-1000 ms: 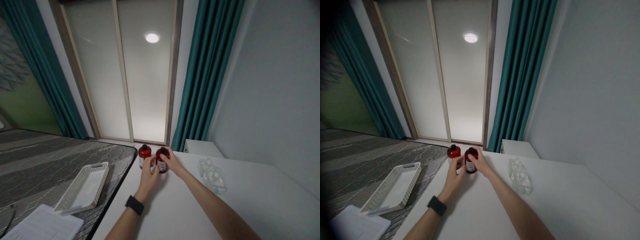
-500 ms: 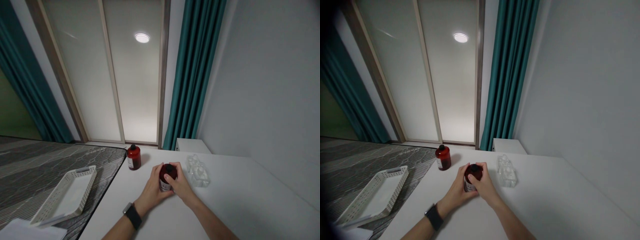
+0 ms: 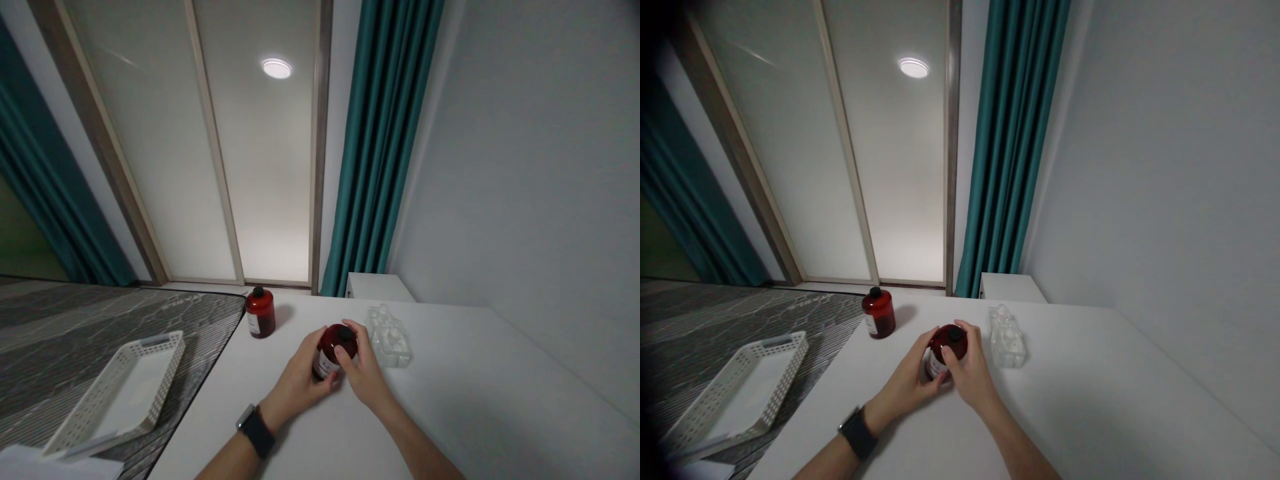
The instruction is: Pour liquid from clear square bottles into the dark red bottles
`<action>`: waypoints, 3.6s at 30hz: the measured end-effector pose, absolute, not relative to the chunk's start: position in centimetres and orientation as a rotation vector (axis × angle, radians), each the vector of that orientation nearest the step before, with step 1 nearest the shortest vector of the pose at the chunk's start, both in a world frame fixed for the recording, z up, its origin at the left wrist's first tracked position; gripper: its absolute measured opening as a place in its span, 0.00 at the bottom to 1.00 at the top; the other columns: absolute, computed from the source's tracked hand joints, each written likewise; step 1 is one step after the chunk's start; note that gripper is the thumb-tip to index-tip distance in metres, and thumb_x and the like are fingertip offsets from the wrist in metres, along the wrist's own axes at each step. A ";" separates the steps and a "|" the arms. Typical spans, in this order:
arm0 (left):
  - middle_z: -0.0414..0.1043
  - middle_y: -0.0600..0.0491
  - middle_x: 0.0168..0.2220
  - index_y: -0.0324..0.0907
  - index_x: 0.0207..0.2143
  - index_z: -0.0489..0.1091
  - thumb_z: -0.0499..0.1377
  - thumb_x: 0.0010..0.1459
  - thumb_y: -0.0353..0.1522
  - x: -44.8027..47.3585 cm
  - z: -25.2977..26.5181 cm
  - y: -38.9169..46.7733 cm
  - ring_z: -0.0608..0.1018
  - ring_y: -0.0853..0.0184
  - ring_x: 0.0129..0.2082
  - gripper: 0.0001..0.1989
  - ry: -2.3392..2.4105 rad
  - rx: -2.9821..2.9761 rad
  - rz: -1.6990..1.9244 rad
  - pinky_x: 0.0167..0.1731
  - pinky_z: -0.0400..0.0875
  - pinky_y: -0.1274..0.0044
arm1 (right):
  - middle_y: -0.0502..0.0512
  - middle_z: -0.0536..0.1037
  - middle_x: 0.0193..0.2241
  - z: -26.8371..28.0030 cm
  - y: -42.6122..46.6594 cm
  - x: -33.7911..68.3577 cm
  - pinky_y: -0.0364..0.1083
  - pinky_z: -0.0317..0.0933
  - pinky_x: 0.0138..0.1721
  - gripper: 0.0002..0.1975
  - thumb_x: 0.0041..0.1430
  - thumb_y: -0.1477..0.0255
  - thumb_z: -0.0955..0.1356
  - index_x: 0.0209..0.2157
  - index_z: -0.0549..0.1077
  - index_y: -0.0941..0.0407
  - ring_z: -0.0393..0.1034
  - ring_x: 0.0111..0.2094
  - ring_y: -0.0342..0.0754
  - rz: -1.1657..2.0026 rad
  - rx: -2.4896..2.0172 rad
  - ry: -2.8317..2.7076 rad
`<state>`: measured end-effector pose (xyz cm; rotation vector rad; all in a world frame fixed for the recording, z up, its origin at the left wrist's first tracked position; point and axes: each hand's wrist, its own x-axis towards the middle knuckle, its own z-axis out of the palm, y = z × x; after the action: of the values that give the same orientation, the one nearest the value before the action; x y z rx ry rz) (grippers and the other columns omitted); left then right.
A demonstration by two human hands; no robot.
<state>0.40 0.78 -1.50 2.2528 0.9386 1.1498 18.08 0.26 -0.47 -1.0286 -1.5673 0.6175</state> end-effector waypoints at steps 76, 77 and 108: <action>0.69 0.46 0.56 0.49 0.63 0.60 0.72 0.49 0.30 -1.8 0.6 1.7 0.73 0.54 0.55 0.40 1.029 2.406 1.067 0.56 0.70 0.60 | 0.56 0.75 0.37 0.9 0.6 20.7 0.52 0.64 0.42 0.06 0.67 0.77 0.64 0.42 0.70 0.53 0.68 0.40 0.54 0.303 -0.975 -1.982; 0.69 0.46 0.56 0.49 0.63 0.60 0.72 0.49 0.30 -1.8 0.7 1.7 0.72 0.54 0.55 0.40 1.023 2.393 1.066 0.56 0.70 0.60 | 0.56 0.75 0.37 0.9 0.6 20.7 0.51 0.64 0.42 0.06 0.67 0.77 0.64 0.42 0.70 0.53 0.68 0.40 0.54 0.302 -0.976 -1.987; 0.73 0.44 0.50 0.44 0.59 0.63 0.71 0.49 0.39 -1.0 0.5 0.8 0.75 0.53 0.47 0.37 1.046 2.579 1.043 0.47 0.73 0.62 | 0.51 0.67 0.24 0.2 1.1 20.4 0.49 0.60 0.34 0.22 0.70 0.69 0.60 0.19 0.61 0.52 0.64 0.31 0.49 0.141 -1.155 -1.937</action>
<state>-1.00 0.83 0.54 2.5793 1.0459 1.0434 20.37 1.08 0.19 -1.1554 -1.9375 0.1411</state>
